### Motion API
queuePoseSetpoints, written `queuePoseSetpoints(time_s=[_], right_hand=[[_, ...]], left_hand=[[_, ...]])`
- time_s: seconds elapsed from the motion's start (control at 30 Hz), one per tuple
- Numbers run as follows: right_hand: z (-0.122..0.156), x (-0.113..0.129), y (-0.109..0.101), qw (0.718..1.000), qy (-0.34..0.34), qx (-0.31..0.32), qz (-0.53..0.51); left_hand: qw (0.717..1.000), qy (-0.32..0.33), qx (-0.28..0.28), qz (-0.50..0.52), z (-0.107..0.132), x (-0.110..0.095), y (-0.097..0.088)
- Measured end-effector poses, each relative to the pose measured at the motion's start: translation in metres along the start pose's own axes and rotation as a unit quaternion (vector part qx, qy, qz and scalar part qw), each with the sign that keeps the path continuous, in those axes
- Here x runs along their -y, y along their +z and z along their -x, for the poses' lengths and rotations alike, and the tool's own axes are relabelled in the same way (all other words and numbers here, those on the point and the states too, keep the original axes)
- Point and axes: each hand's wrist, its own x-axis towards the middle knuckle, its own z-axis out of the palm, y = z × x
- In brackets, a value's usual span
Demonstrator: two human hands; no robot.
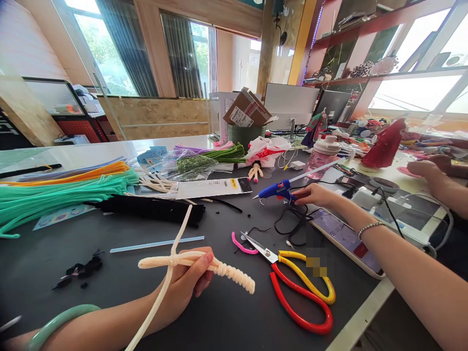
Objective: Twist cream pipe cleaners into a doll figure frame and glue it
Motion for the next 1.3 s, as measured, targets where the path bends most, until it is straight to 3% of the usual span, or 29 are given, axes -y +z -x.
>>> queuePoseSetpoints(time_s=[0.1, 0.23, 0.53, 0.8, 1.0, 1.2, 1.3], right_hand=[[-0.013, 0.003, -0.008, 0.993, 0.022, 0.116, -0.021], [-0.025, 0.004, -0.014, 0.982, 0.035, 0.180, -0.043], [-0.030, 0.012, -0.007, 0.977, 0.020, 0.204, -0.053], [-0.025, 0.016, -0.011, 0.980, 0.007, 0.197, 0.001], [0.006, 0.015, -0.038, 0.983, 0.014, 0.167, 0.076], [0.066, 0.008, -0.076, 0.982, 0.037, 0.108, 0.150], [0.098, 0.000, -0.090, 0.975, 0.062, 0.118, 0.176]], left_hand=[[1.000, -0.013, -0.006, 0.004, 0.000, -0.002, 0.001], [1.000, -0.017, -0.007, 0.003, 0.000, -0.001, 0.001], [1.000, -0.006, -0.016, 0.009, 0.000, 0.000, 0.002], [1.000, 0.002, -0.015, -0.021, 0.001, -0.001, 0.002], [0.999, 0.006, -0.021, -0.033, 0.001, -0.007, 0.004], [0.999, 0.025, -0.017, -0.036, -0.001, 0.000, 0.001], [0.998, 0.030, -0.020, -0.046, -0.001, -0.001, 0.003]])
